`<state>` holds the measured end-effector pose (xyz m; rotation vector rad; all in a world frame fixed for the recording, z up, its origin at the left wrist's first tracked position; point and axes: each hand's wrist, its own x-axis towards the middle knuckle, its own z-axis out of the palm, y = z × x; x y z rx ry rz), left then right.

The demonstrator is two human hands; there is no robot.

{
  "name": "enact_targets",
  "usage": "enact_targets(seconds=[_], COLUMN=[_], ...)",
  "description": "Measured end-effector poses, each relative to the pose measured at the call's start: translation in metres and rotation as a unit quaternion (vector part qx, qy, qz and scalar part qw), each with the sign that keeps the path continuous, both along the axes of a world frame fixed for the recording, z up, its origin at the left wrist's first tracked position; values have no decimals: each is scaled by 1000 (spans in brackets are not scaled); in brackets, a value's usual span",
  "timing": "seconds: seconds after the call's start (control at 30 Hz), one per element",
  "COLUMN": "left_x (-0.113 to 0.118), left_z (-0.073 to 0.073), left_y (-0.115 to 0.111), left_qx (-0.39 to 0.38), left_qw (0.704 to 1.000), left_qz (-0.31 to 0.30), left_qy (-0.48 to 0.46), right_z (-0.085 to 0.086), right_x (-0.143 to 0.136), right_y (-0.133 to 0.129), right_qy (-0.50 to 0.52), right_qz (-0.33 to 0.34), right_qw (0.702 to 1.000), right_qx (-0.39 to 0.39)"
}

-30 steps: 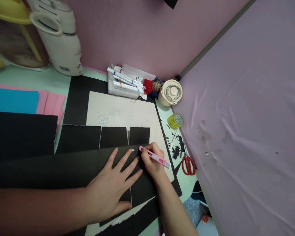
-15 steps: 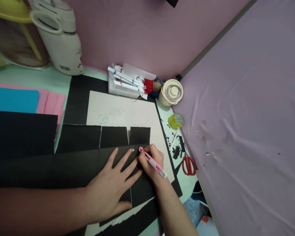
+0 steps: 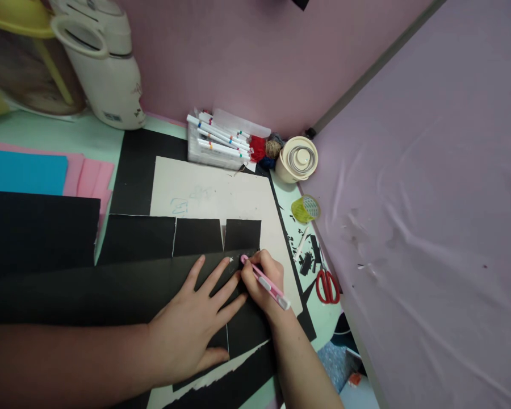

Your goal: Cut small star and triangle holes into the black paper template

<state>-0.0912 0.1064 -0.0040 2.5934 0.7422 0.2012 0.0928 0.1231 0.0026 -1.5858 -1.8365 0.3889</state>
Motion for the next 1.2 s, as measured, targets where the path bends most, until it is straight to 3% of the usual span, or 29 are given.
enact_targets(seconds=[1.0, 1.1, 1.2], left_x=[-2, -1, 0], left_z=[-1, -2, -6], left_y=[1, 1, -1], left_qx=[13, 19, 30], left_qw=[1000, 1000, 999], left_qz=[0, 3, 11], left_qy=[-5, -10, -10], right_z=[-2, -4, -5], right_x=[5, 5, 10], right_y=[-2, -1, 1], right_qy=[49, 90, 157], right_qz=[18, -13, -98], right_qw=[998, 996, 983], right_qx=[-28, -9, 13])
